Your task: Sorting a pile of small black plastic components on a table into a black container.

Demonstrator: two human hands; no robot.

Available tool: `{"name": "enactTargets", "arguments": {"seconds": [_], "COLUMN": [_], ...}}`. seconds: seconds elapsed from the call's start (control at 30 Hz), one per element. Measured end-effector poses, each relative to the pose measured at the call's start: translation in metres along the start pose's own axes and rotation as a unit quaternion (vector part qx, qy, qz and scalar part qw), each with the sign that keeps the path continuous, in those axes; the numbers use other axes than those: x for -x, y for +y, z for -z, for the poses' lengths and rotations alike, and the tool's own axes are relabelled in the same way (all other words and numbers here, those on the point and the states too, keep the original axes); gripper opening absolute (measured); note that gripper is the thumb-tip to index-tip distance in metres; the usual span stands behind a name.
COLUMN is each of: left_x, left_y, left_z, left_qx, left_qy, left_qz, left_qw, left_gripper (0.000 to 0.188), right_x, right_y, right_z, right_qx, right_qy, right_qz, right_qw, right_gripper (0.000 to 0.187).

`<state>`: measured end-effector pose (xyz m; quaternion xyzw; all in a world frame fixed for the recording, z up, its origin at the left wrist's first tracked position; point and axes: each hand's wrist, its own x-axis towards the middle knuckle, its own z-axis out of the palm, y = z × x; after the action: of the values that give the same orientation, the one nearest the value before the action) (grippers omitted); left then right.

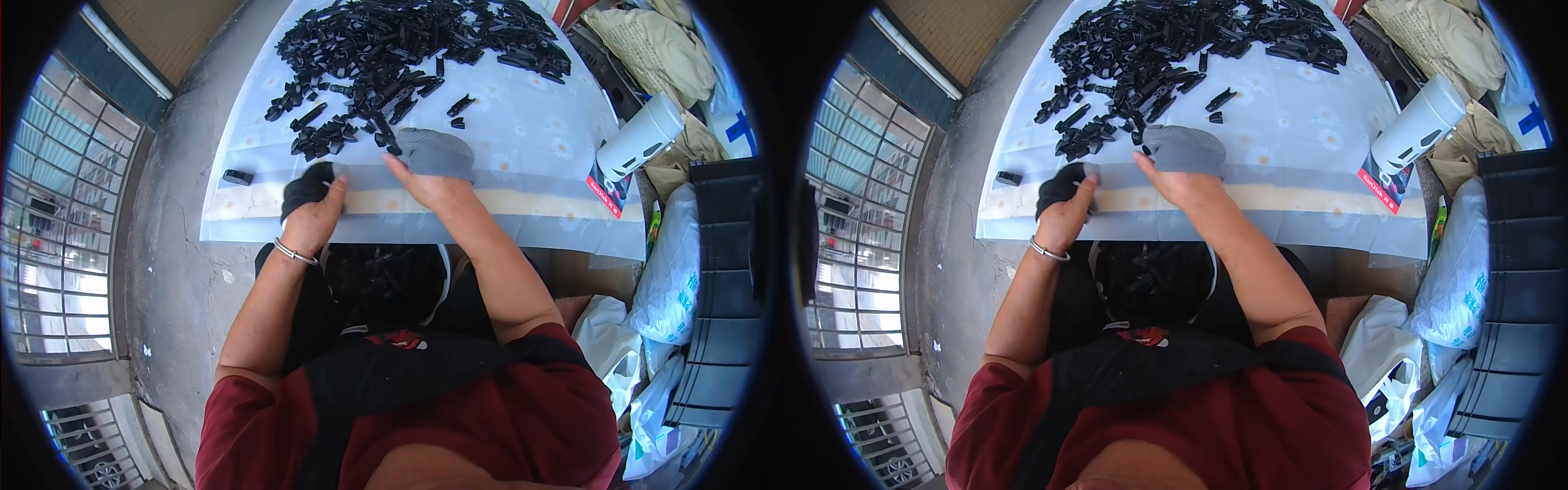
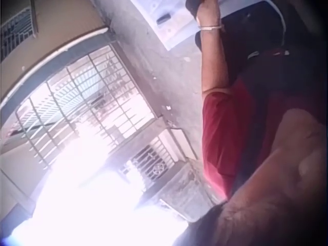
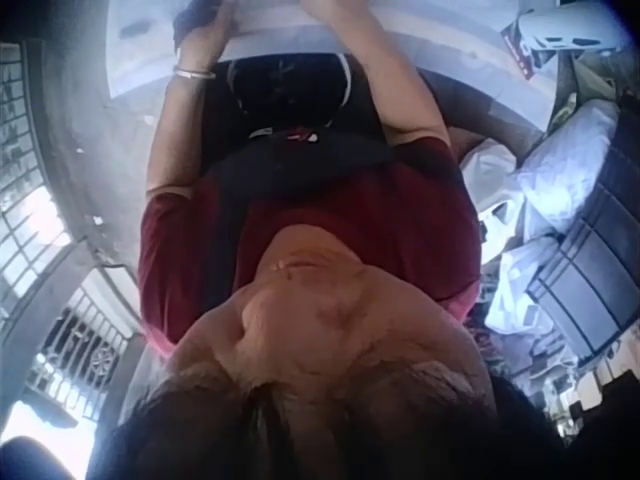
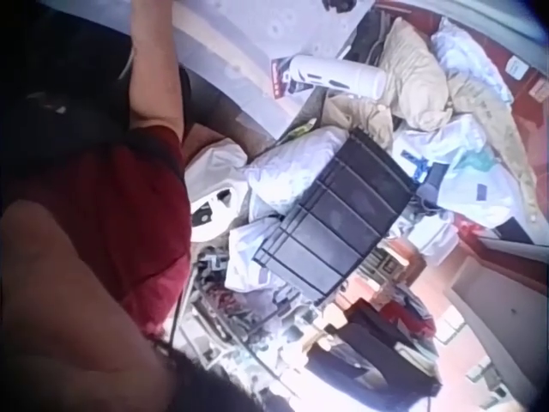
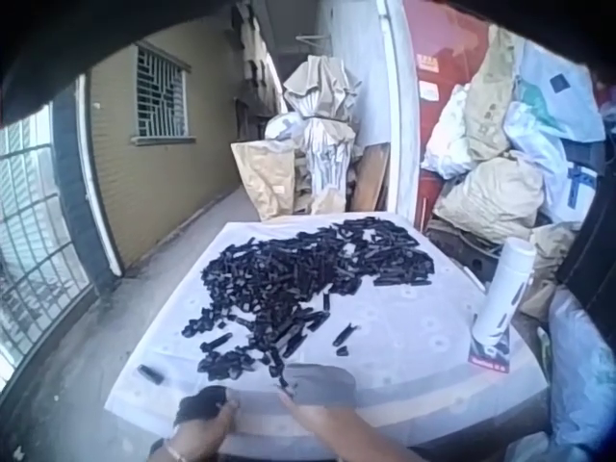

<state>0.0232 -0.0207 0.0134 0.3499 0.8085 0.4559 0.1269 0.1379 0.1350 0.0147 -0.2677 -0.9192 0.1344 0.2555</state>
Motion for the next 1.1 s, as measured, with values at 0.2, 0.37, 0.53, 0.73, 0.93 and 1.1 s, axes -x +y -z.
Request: {"name": "enactTargets", "arguments": {"seconds": [0.2, 0.37, 0.53, 0.73, 0.93, 1.1], "left_x": [-0.061, -0.050, -0.028, 0.032, 0.035, 0.023], "left_y": [-0.019, -0.010, 0.001, 0.019, 0.019, 0.025], "left_z": [0.020, -0.006, 0.002, 0.005, -0.010, 0.007], "left_qx": [-0.313, -0.326, -0.280, 0.241, 0.391, 0.258], "left_qy": [0.084, 0.046, 0.183, -0.217, -0.118, -0.147], "left_qz": [-0.114, -0.235, -0.303, 0.070, 0.114, 0.083], "left_qw": [0.939, 0.915, 0.892, 0.943, 0.906, 0.951], "left_gripper": [0.024, 0.026, 0.024, 0.047, 0.043, 0.043], "right_x": [-0.009, -0.003, 0.015, 0.033, 0.037, 0.035], "right_y": [0.013, 0.001, 0.001, -0.017, -0.019, -0.007], "right_z": [-0.030, 0.014, 0.013, 0.021, 0.024, 0.041], "right_qx": [0.012, -0.088, -0.127, -0.165, -0.260, -0.205], "right_qy": [-0.050, -0.061, 0.014, -0.023, -0.015, -0.040], "right_qz": [0.035, 0.065, 0.181, 0.297, 0.221, 0.221], "right_qw": [0.998, 0.992, 0.975, 0.940, 0.940, 0.953], "right_gripper": [0.036, 0.031, 0.030, 0.029, 0.023, 0.021]}}
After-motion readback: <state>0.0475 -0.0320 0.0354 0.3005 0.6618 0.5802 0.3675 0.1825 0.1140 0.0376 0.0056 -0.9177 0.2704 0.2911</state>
